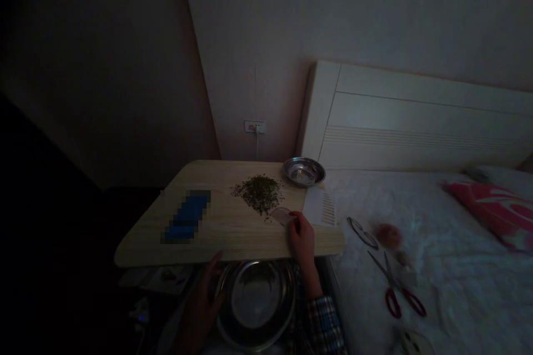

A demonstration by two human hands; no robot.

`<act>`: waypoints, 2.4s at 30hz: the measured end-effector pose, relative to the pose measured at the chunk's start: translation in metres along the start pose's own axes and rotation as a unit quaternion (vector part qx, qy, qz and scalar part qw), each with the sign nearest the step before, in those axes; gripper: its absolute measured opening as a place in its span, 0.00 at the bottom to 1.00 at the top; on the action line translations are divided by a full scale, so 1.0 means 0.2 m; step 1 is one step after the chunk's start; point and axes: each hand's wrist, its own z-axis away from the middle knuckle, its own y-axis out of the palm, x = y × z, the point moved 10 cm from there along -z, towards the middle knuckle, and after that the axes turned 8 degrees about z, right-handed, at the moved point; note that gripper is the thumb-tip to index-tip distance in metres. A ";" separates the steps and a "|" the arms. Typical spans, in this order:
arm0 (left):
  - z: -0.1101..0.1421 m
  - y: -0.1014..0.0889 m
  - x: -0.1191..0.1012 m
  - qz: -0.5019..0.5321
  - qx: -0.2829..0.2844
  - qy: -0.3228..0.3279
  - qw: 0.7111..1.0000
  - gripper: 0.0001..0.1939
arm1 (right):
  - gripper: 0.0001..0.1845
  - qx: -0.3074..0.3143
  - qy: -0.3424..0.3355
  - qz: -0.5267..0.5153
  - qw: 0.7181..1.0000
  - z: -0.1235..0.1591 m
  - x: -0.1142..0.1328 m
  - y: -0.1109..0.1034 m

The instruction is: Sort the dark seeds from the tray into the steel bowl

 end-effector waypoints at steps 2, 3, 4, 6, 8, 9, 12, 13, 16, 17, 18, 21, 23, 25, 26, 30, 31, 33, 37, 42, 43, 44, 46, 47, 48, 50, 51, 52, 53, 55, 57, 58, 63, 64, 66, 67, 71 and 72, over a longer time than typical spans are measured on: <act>0.00 0.01 -0.03 0.003 0.011 0.022 1.000 0.29 | 0.17 0.000 0.001 -0.003 1.000 0.00 0.00 0.00; 0.00 0.01 -0.04 0.008 0.016 0.033 0.999 0.29 | 0.17 0.001 0.001 -0.003 1.000 0.00 0.00 0.00; 0.00 0.02 -0.04 0.014 0.021 0.040 0.999 0.28 | 0.17 0.000 0.002 -0.004 1.000 0.00 0.00 0.00; 0.00 0.03 -0.03 0.025 0.026 0.045 0.998 0.27 | 0.17 0.002 0.001 -0.005 1.000 0.00 0.00 0.00; 0.00 0.03 -0.01 0.031 0.027 0.037 0.998 0.27 | 0.17 0.005 0.002 -0.004 1.000 0.00 0.00 -0.01; 0.00 0.03 -0.01 0.034 0.029 0.033 0.998 0.27 | 0.17 0.006 0.003 -0.003 1.000 0.00 0.00 -0.01; 0.00 0.03 0.00 0.044 0.037 0.024 0.998 0.27 | 0.16 0.004 0.006 -0.004 1.000 0.00 0.00 -0.01; 0.00 0.03 0.00 0.049 0.038 0.023 0.998 0.26 | 0.16 0.002 0.005 -0.006 1.000 0.00 0.00 -0.01; -0.01 0.02 0.00 0.069 0.036 0.019 0.997 0.26 | 0.16 0.000 0.005 -0.012 1.000 0.00 -0.01 -0.02; -0.01 0.02 0.00 0.075 0.033 0.017 0.996 0.25 | 0.16 0.001 0.006 -0.013 1.000 0.00 -0.02 -0.01; -0.01 0.02 0.01 0.082 0.033 0.014 0.996 0.25 | 0.16 0.001 0.006 -0.013 1.000 0.00 -0.02 -0.01; -0.01 0.03 0.04 0.094 0.035 -0.002 0.995 0.26 | 0.15 -0.003 0.005 0.000 1.000 0.00 -0.03 -0.01; -0.02 0.04 0.05 0.100 0.038 -0.003 0.994 0.26 | 0.15 -0.005 0.003 0.007 1.000 0.00 -0.03 -0.01; -0.02 0.04 0.06 0.108 0.038 0.001 0.993 0.26 | 0.14 -0.003 0.002 0.007 1.000 0.00 -0.03 0.00; -0.02 0.03 0.06 0.112 0.037 0.001 0.993 0.26 | 0.14 -0.001 0.004 0.006 1.000 0.00 -0.03 0.00; -0.02 0.03 0.07 0.125 0.036 -0.010 0.991 0.26 | 0.13 -0.004 0.008 0.003 1.000 0.00 -0.04 0.00; -0.02 0.03 0.08 0.127 0.037 -0.012 0.991 0.26 | 0.13 -0.006 0.007 0.003 1.000 0.00 -0.04 0.00; -0.03 0.03 0.08 0.131 0.034 -0.013 0.991 0.26 | 0.13 -0.007 0.005 0.006 1.000 0.00 -0.04 0.00; -0.03 0.04 0.09 0.137 0.034 -0.016 0.990 0.25 | 0.12 -0.002 0.004 0.012 1.000 0.00 -0.04 0.01; -0.03 0.03 0.10 0.145 0.036 -0.022 0.989 0.24 | 0.12 0.010 0.001 0.006 1.000 0.00 -0.05 0.02; -0.03 0.03 0.09 0.147 0.036 -0.023 0.988 0.24 | 0.12 0.012 0.000 0.006 1.000 0.00 -0.05 0.02; -0.03 0.03 0.09 0.150 0.037 -0.024 0.988 0.24 | 0.11 0.015 0.000 0.007 1.000 0.00 -0.05 0.02; -0.02 0.03 0.09 0.153 0.036 -0.027 0.987 0.24 | 0.11 0.020 0.000 0.006 1.000 0.00 -0.05 0.03; -0.02 0.03 0.09 0.152 0.035 -0.031 0.987 0.24 | 0.11 0.022 -0.001 0.005 1.000 0.00 -0.05 0.03; -0.02 0.03 0.09 0.151 0.035 -0.033 0.987 0.24 | 0.11 0.024 -0.004 0.004 1.000 0.01 -0.04 0.03; -0.02 0.03 0.09 0.151 0.035 -0.034 0.987 0.24 | 0.11 0.030 -0.011 0.003 0.999 0.01 -0.03 0.03; -0.02 0.03 0.08 0.152 0.035 -0.033 0.987 0.24 | 0.11 0.032 -0.014 0.004 0.999 0.01 -0.03 0.03; -0.03 0.03 0.08 0.152 0.035 -0.031 0.987 0.24 | 0.11 0.033 -0.015 0.004 0.999 0.01 -0.02 0.03; -0.03 0.03 0.08 0.153 0.036 -0.029 0.987 0.24 | 0.11 0.036 -0.017 0.004 0.999 0.01 -0.02 0.04; -0.03 0.04 0.08 0.154 0.042 -0.030 0.987 0.24 | 0.11 0.044 -0.022 0.001 0.999 0.01 -0.01 0.04; -0.02 0.04 0.10 0.156 0.046 -0.038 0.986 0.24 | 0.11 0.046 -0.027 -0.003 0.999 0.01 0.00 0.04; -0.02 0.05 0.10 0.158 0.047 -0.042 0.985 0.24 | 0.11 0.048 -0.029 -0.005 0.998 0.01 0.01 0.04; -0.02 0.06 0.10 0.166 0.048 -0.043 0.984 0.25 | 0.11 0.063 -0.039 -0.008 0.997 0.02 0.04 0.04; -0.02 0.05 0.09 0.167 0.046 -0.041 0.984 0.25 | 0.11 0.067 -0.041 -0.010 0.997 0.02 0.04 0.05; -0.03 0.04 0.09 0.169 0.040 -0.035 0.984 0.24 | 0.11 0.076 -0.044 -0.013 0.996 0.02 0.04 0.06; -0.03 0.04 0.08 0.169 0.037 -0.033 0.984 0.24 | 0.11 0.080 -0.046 -0.016 0.996 0.02 0.04 0.06; -0.03 0.03 0.08 0.161 0.037 -0.030 0.986 0.24 | 0.10 0.088 -0.050 -0.026 0.995 0.02 0.05 0.07; -0.02 0.04 0.08 0.159 0.039 -0.030 0.986 0.24 | 0.10 0.089 -0.050 -0.030 0.994 0.02 0.05 0.07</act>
